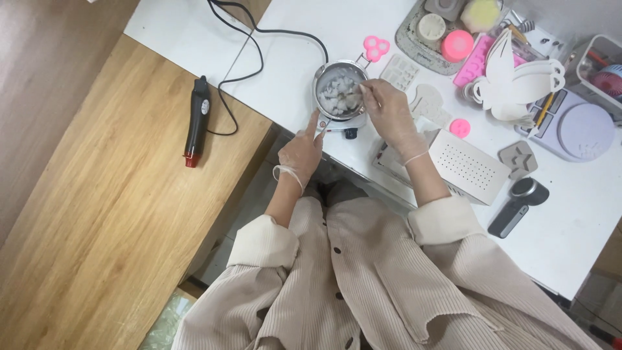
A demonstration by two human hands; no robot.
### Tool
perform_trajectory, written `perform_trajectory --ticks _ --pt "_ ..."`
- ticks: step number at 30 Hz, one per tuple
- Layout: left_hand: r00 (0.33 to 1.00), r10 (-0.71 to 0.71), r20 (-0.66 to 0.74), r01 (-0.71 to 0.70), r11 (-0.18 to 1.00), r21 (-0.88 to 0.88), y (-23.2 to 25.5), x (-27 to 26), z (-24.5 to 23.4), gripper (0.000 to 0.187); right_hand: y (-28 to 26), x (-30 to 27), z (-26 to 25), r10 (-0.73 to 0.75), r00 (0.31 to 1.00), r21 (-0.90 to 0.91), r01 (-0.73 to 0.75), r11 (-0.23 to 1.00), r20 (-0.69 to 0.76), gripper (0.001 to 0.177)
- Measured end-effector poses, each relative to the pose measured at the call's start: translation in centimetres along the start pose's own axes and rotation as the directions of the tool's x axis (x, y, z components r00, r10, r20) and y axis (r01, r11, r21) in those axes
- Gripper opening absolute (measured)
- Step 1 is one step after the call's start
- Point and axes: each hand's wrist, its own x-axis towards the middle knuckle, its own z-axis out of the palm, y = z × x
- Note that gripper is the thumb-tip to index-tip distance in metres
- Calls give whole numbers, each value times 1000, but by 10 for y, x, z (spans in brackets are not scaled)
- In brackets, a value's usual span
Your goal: Melting solid wax flakes in a pot using a stirrer and a heat gun.
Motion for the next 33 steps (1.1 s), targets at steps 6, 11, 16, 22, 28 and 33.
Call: perform_trajectory --ticks 6,11,16,22,28,33 --pt "999 -8 32 8 1000 -12 3 -2 -5 67 34 -2 25 -88 989 -198 110 974 118 22" --pt "999 25 -32 -25 1000 -13 -7 5 9 64 15 -1 4 72 997 23 -71 997 -26 23" --pt "1000 -8 29 8 1000 -9 -2 -3 0 65 23 -5 -5 27 984 -240 16 971 174 24" --pt "1000 -20 -2 20 997 79 7 -13 -19 74 43 9 -1 99 994 -105 -104 989 -51 25" --pt "990 -15 -140 26 997 78 -2 -30 -25 89 74 21 15 424 905 -44 -426 904 -39 35" --pt "994 -31 101 63 942 -331 -29 -31 20 108 102 24 21 391 920 -93 -392 915 -33 52"
